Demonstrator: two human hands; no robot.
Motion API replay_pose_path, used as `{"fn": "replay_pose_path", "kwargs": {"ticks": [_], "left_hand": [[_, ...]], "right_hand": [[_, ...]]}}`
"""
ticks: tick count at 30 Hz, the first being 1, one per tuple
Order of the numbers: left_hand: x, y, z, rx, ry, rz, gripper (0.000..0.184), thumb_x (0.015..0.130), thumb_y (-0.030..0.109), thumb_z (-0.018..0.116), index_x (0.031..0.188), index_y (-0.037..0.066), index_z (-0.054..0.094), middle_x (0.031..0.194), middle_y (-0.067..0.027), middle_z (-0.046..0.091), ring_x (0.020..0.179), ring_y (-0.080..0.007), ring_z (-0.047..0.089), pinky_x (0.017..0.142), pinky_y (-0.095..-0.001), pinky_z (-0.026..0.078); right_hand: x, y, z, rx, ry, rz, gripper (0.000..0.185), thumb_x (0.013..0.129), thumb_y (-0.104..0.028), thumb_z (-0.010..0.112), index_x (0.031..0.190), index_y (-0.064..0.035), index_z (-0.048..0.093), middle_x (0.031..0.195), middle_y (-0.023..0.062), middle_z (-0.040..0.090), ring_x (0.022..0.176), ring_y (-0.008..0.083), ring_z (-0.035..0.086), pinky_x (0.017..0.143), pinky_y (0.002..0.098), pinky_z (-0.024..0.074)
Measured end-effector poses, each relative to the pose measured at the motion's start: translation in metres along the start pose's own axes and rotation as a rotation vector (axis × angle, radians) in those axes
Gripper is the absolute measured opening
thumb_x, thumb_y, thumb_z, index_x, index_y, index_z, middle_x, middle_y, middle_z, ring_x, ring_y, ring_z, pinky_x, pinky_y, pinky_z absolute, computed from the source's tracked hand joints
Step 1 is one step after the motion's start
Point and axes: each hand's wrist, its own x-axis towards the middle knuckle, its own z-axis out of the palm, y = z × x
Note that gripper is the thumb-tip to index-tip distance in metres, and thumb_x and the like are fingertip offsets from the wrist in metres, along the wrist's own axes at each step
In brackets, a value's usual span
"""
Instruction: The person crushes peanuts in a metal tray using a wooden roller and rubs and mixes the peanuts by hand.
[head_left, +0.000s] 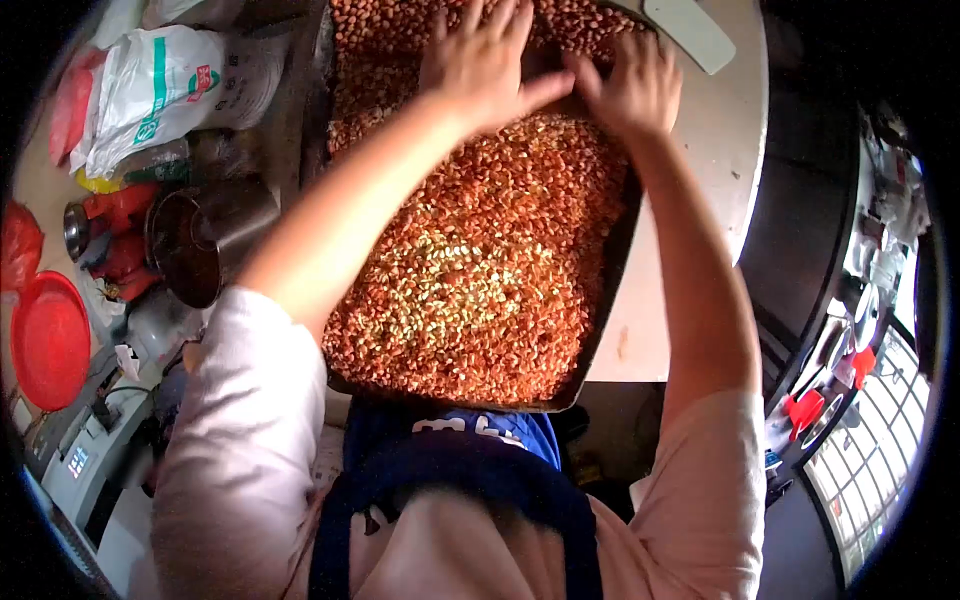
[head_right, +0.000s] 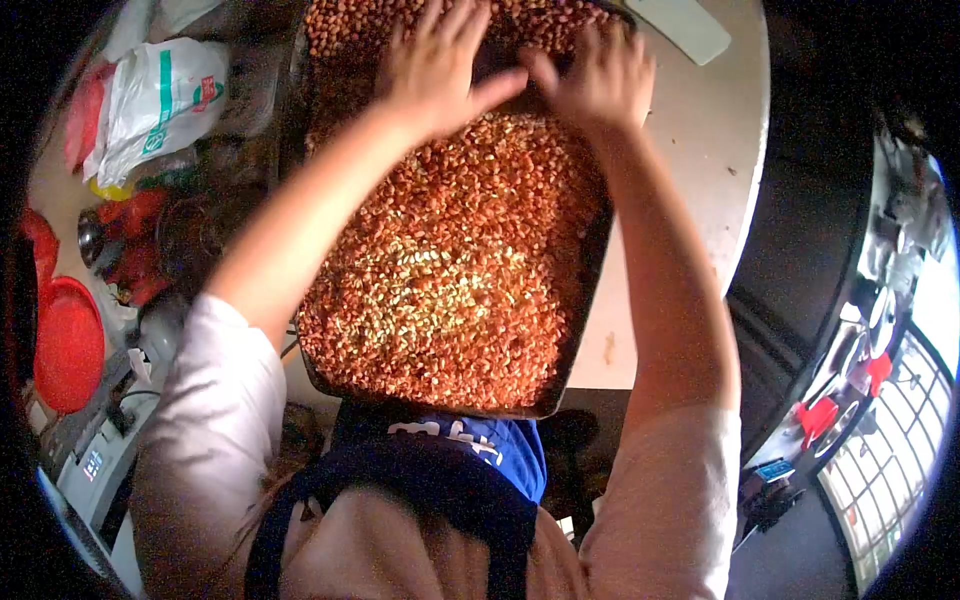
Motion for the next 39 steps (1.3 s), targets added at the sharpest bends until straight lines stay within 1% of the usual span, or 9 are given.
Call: {"fn": "replay_pose_path", "kwargs": {"ticks": [1, 4, 8, 11, 13, 19, 24, 30, 39], "left_hand": [[-0.016, 0.007, -0.009, -0.056, -0.195, 0.011, 0.095, 0.086, 0.069, 0.057, 0.158, 0.015, 0.026, 0.16, -0.0131, 0.033, 0.147, -0.0341, 0.031, 0.12, -0.0601, 0.022], [-0.036, 0.028, -0.042, 0.017, -0.539, 0.045, 0.098, 0.077, 0.031, 0.086, 0.156, 0.018, 0.03, 0.151, -0.0137, 0.045, 0.139, -0.0338, 0.042, 0.117, -0.0614, 0.03], [-0.018, 0.03, -0.053, -0.112, -0.736, 0.0, 0.101, 0.073, 0.026, 0.088, 0.153, 0.008, 0.03, 0.147, -0.0193, 0.046, 0.134, -0.0375, 0.048, 0.118, -0.0543, 0.036], [-0.053, 0.019, -0.097, -0.291, -0.773, -0.116, 0.092, 0.07, 0.012, 0.084, 0.149, 0.001, 0.038, 0.147, -0.0205, 0.047, 0.135, -0.0355, 0.047, 0.118, -0.0532, 0.035], [-0.097, 0.006, -0.121, -0.523, -0.756, -0.325, 0.097, 0.068, 0.003, 0.083, 0.151, 0.0, 0.034, 0.153, -0.0217, 0.042, 0.14, -0.0349, 0.044, 0.121, -0.0458, 0.033], [-0.22, -0.037, -0.155, -1.057, -0.621, -0.827, 0.094, 0.062, 0.031, 0.09, 0.14, -0.001, 0.048, 0.125, -0.0155, 0.063, 0.114, -0.0284, 0.061, 0.104, -0.0394, 0.046], [-0.282, -0.049, -0.186, -1.307, -0.361, -1.189, 0.085, 0.064, 0.026, 0.086, 0.138, 0.001, 0.051, 0.122, -0.0102, 0.063, 0.117, -0.0233, 0.058, 0.102, -0.04, 0.044], [-0.316, -0.063, -0.183, -1.436, -0.267, -1.312, 0.087, 0.063, 0.028, 0.085, 0.138, 0.001, 0.052, 0.125, -0.0108, 0.063, 0.116, -0.024, 0.06, 0.101, -0.0403, 0.046], [-0.33, -0.074, -0.167, -1.597, -0.278, -1.176, 0.082, 0.066, 0.03, 0.087, 0.135, 0.001, 0.055, 0.123, -0.0111, 0.066, 0.113, -0.0235, 0.063, 0.102, -0.0424, 0.047]], "right_hand": [[-0.003, -0.006, -0.044, 0.21, -0.499, 0.068, 0.088, 0.089, -0.077, 0.046, 0.139, -0.0045, 0.053, 0.137, 0.0183, 0.057, 0.127, 0.0376, 0.054, 0.109, 0.0551, 0.0394], [-0.046, -0.01, -0.063, 0.398, -0.114, -0.065, 0.076, 0.094, -0.067, 0.048, 0.136, -0.0047, 0.056, 0.133, 0.0193, 0.06, 0.129, 0.034, 0.052, 0.111, 0.0512, 0.0357], [-0.034, -0.003, -0.072, 0.474, -0.113, -0.084, 0.062, 0.099, -0.055, 0.047, 0.132, -0.0036, 0.06, 0.132, 0.0201, 0.061, 0.127, 0.0354, 0.053, 0.111, 0.0496, 0.037], [-0.04, 0.0, -0.084, 0.896, 0.023, 0.462, 0.044, 0.103, -0.036, 0.049, 0.125, -0.0017, 0.065, 0.133, 0.021, 0.06, 0.127, 0.0371, 0.053, 0.111, 0.0454, 0.038], [-0.066, -0.007, -0.07, 0.955, -0.148, 0.463, 0.042, 0.103, -0.034, 0.05, 0.129, -0.0032, 0.061, 0.137, 0.0214, 0.057, 0.129, 0.0381, 0.051, 0.113, 0.0452, 0.0365], [-0.089, -0.048, -0.038, 0.656, -0.391, 0.406, 0.066, 0.101, -0.051, 0.046, 0.152, -0.0098, 0.037, 0.154, 0.0225, 0.037, 0.142, 0.0428, 0.034, 0.117, 0.0519, 0.0301], [-0.098, -0.058, -0.049, 0.967, -0.426, -0.054, 0.052, 0.097, -0.033, 0.056, 0.138, -0.0001, 0.056, 0.15, 0.022, 0.047, 0.14, 0.0379, 0.043, 0.115, 0.0503, 0.0386], [-0.055, -0.037, -0.013, 1.027, -0.24, 0.102, 0.054, 0.096, -0.04, 0.05, 0.134, -0.0033, 0.061, 0.141, 0.0203, 0.057, 0.131, 0.0386, 0.051, 0.114, 0.0489, 0.0372], [0.018, -0.165, -0.005, 1.198, -0.373, -0.669, 0.067, 0.083, -0.032, 0.063, 0.142, -0.0022, 0.051, 0.147, 0.0231, 0.048, 0.135, 0.0427, 0.045, 0.115, 0.0515, 0.034]]}}
